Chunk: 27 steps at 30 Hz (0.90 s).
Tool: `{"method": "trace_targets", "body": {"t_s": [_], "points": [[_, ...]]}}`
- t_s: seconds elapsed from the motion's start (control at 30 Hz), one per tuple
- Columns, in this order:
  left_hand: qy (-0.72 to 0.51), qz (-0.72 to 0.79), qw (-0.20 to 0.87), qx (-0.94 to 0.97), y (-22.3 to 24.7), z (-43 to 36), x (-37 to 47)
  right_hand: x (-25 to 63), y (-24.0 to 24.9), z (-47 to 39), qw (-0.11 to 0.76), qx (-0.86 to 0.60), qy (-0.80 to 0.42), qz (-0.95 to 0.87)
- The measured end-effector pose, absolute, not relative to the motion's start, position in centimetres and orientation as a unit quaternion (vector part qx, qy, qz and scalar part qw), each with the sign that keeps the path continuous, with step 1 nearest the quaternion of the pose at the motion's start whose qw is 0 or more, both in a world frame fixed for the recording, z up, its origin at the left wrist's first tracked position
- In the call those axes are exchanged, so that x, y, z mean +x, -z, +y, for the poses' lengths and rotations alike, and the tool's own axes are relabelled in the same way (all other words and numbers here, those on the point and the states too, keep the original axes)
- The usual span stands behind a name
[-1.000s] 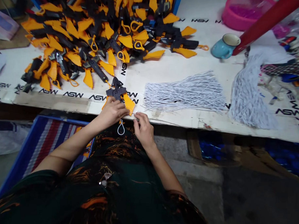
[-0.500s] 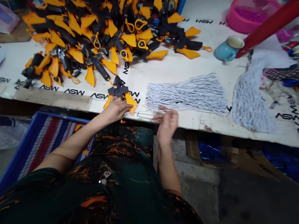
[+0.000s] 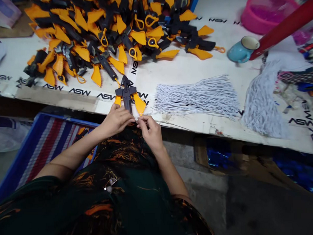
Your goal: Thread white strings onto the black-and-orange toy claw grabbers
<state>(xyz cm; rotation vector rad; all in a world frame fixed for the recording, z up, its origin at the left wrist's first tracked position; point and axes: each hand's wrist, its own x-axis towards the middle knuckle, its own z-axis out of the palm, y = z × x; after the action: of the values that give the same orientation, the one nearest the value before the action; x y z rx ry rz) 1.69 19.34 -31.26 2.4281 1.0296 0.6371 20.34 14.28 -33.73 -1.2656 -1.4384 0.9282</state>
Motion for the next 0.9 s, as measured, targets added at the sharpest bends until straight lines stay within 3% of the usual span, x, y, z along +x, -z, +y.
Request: {"method": "trace_targets", "body": {"t_s": [0.13,0.23,0.3,0.4,0.47,0.53,0.67,0.9], "points": [[-0.270,0.380,0.548,0.695,31.7,18.7,1.0,20.5,33.5,14.2,0.479,-0.487,-0.319,-0.657],[-0.320,0.370,0.642,0.590,32.3,17.9,1.3,19.7,33.4,13.8,0.492,-0.480,-0.305,-0.660],[-0.370,0.380,0.585,0.614,32.6,17.6,1.5,19.1,33.4,13.6,0.495,-0.498,-0.336,-0.627],[-0.404,0.387,0.361,0.746,32.7,17.6,1.3,18.8,33.5,13.6,0.484,-0.504,-0.459,-0.549],[-0.369,0.365,0.214,0.828,32.5,17.9,0.9,19.0,33.5,13.8,0.464,-0.474,-0.560,-0.496],[-0.316,0.330,0.136,0.879,32.4,18.3,0.3,19.2,33.3,14.1,0.441,-0.451,-0.623,-0.462],[-0.278,0.275,0.106,0.914,32.6,18.9,-0.7,19.4,32.7,14.6,0.419,-0.462,-0.635,-0.455],[-0.366,0.253,0.110,0.889,33.2,18.5,-1.0,19.3,32.5,14.8,0.407,-0.443,-0.637,-0.482]]}}
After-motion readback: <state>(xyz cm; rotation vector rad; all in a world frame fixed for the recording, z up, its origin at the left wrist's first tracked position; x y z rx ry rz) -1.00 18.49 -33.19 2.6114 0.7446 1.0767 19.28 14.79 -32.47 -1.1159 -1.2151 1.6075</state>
